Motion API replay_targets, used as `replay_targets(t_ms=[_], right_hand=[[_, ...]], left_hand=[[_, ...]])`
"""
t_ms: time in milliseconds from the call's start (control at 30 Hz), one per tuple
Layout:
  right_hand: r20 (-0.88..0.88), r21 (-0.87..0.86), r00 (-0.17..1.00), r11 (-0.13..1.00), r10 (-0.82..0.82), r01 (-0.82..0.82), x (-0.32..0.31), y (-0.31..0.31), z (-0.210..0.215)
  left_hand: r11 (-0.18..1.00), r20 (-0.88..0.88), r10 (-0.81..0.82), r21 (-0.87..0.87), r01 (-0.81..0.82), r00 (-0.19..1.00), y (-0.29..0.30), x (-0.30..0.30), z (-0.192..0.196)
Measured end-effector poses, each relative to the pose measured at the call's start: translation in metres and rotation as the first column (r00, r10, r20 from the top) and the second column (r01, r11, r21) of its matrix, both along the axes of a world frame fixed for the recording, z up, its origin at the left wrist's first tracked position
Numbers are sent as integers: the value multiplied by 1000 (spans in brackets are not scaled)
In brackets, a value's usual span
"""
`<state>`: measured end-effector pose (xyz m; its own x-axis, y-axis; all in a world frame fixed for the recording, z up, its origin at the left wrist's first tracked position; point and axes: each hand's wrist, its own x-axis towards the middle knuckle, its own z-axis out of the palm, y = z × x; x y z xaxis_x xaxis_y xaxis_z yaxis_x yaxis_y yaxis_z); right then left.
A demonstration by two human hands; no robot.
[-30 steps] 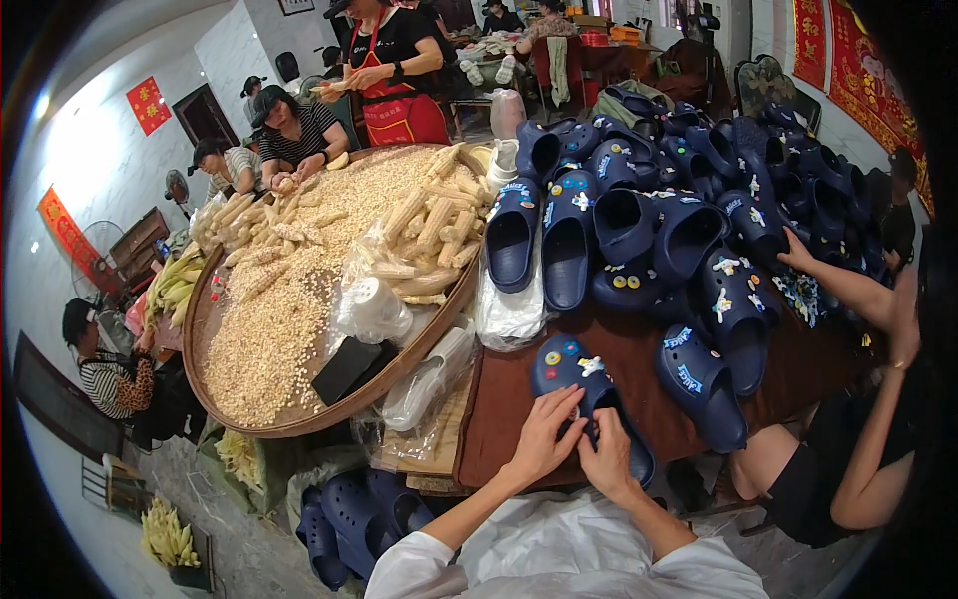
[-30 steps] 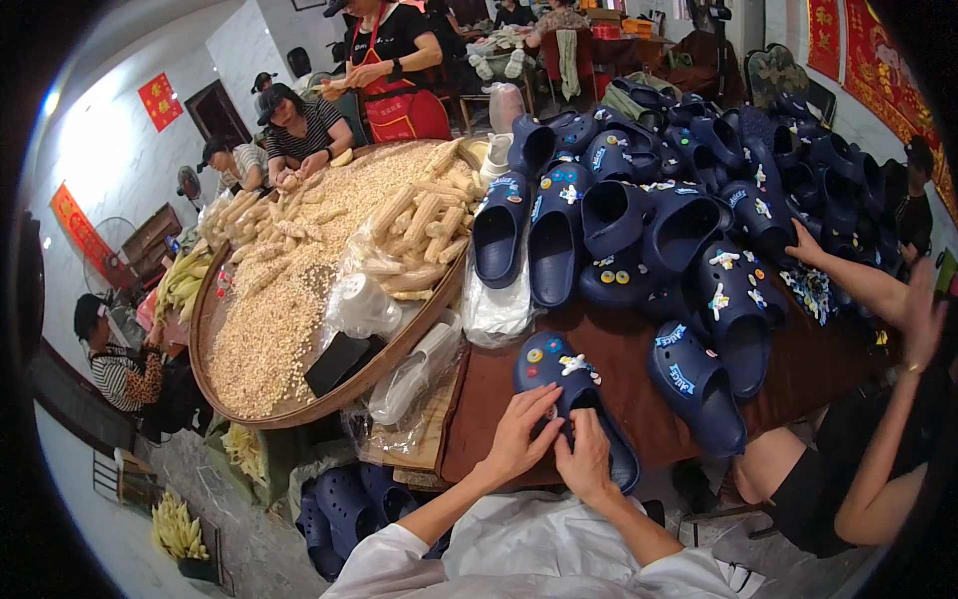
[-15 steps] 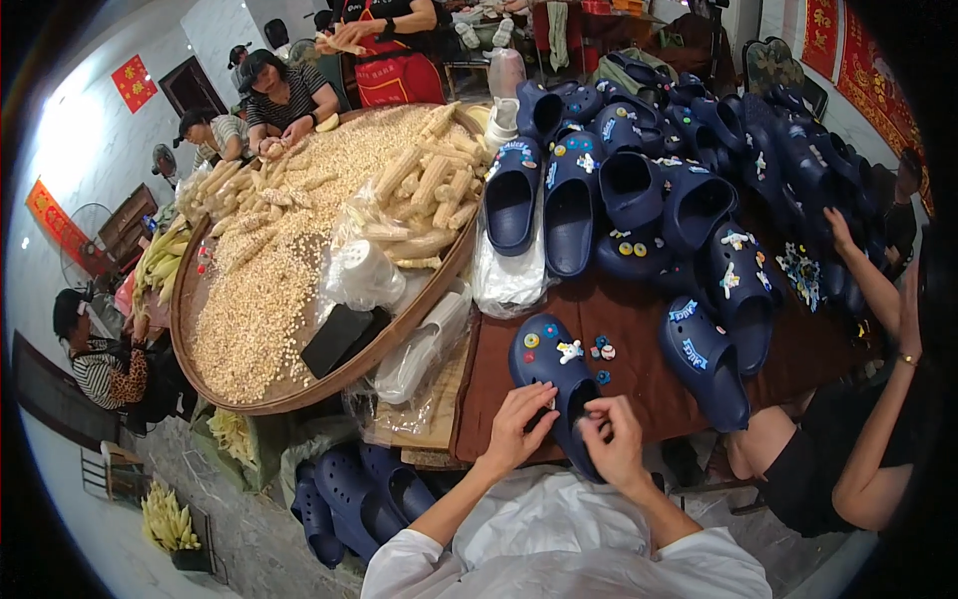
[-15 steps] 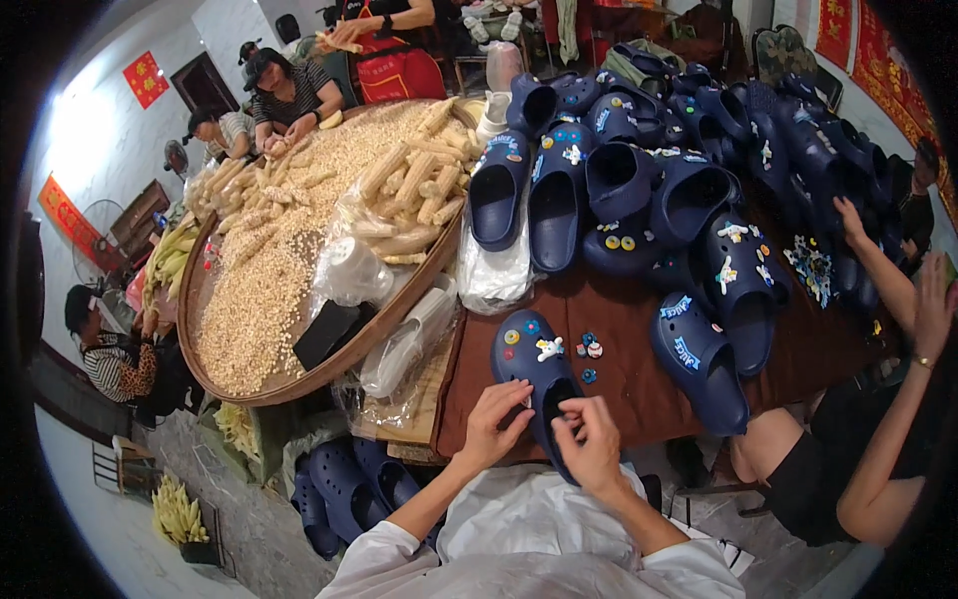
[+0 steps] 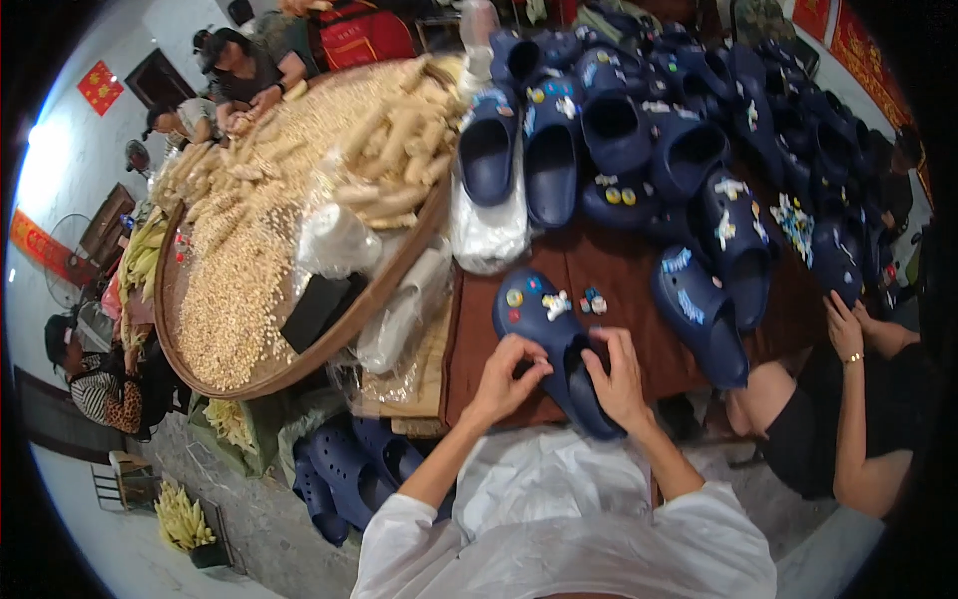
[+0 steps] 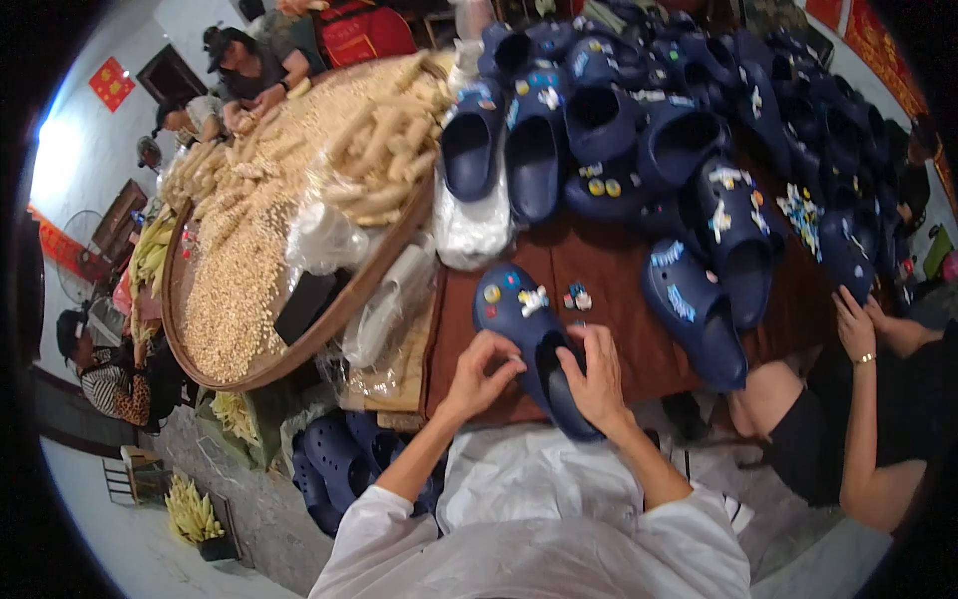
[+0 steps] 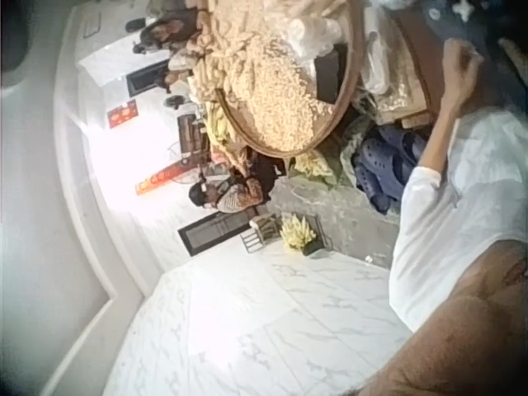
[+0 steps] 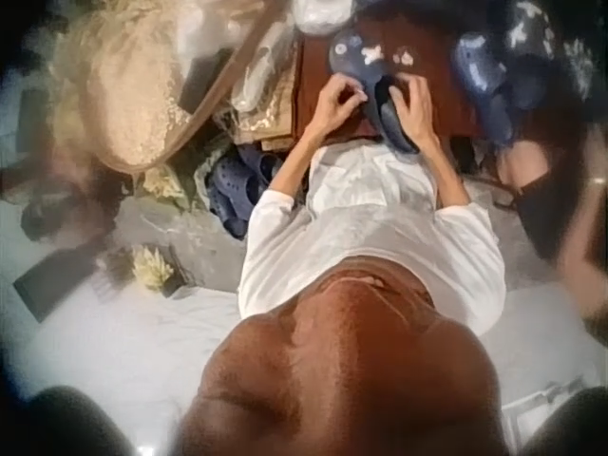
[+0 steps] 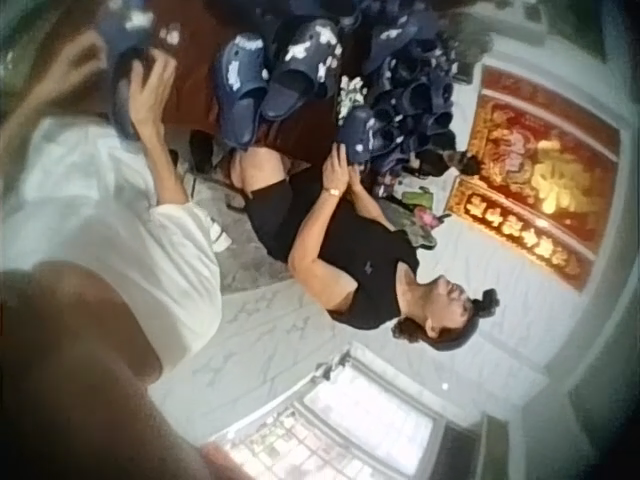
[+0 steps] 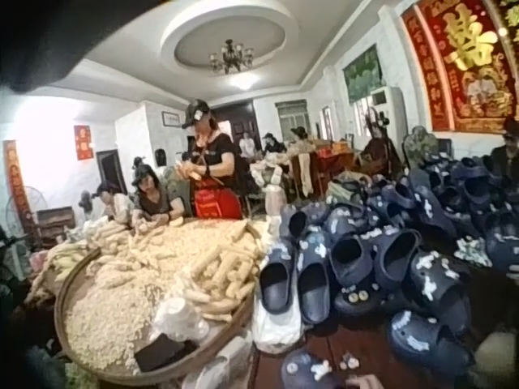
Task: Decorating blue clog shoes by pushing plastic charms into the ventilation holes.
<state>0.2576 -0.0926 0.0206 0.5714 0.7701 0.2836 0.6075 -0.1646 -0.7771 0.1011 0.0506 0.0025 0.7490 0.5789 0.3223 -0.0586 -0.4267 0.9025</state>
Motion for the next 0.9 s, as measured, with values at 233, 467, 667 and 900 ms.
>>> replay_targets(t_ms=[233,467,667,900], right_hand=[[22,-90,1000,996,-19,21,5,4,-14],[-36,-126,999,992,-6,1,9,-7,-14],[-164,119,986,993,5,14,19,7,23],[-621,303,710,937,331,-172,26,44,42]], left_hand=[[989,78,144,-32,-142,986,-9,5,-22],[816,77,413,-474,-332,907,-6,-12,-24],[929,116,347,-176,-325,931,26,19,36],[922,49,-7,386,-13,999,9,73,70]])
